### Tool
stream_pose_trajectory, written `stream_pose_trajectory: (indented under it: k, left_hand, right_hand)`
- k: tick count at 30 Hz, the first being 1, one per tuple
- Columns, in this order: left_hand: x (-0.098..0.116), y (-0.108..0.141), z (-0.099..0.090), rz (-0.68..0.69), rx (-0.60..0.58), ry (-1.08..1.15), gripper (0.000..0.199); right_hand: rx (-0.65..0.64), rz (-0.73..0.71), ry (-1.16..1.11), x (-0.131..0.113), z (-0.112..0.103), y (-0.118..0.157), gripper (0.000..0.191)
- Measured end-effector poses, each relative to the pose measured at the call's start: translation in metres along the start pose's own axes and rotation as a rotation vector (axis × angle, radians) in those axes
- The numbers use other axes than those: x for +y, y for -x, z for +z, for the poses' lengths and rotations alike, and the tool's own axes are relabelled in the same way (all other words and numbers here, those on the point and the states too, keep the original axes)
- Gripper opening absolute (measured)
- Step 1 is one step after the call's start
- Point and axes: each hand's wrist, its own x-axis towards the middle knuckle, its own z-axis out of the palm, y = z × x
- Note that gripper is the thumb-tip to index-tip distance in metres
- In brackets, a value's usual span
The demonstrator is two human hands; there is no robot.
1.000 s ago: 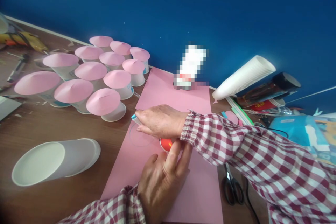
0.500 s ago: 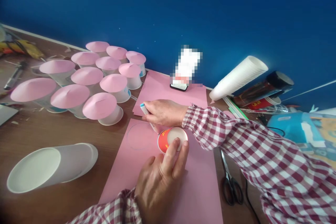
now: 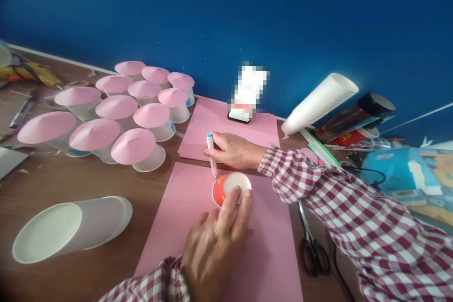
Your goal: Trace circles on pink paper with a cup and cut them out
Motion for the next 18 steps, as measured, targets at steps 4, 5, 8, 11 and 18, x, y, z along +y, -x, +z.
stream_pose_trajectory:
  k: [4, 5, 8, 11, 18]
  left_hand:
    - [-0.002, -0.001, 0.001, 0.032, 0.004, 0.020, 0.061]
    - [-0.002, -0.002, 0.000, 0.037, 0.001, 0.023, 0.061]
    - [-0.003, -0.005, -0.002, 0.043, -0.025, 0.038, 0.061]
    - [-0.003, -0.006, -0.005, 0.051, -0.063, 0.062, 0.061]
    - [-0.004, -0.008, -0.007, 0.058, -0.047, 0.054, 0.062]
  right_hand:
    - [0.033, 0.008, -0.063, 0.006, -0.001, 0.006, 0.019]
    - [0.041, 0.008, -0.084, 0.008, -0.001, 0.007, 0.019]
    - [0.076, -0.001, -0.133, 0.015, 0.001, 0.013, 0.019]
    - [0.139, 0.006, -0.172, 0.022, 0.003, 0.020, 0.019]
    - [0.252, 0.018, -0.380, 0.034, 0.013, 0.037, 0.016]
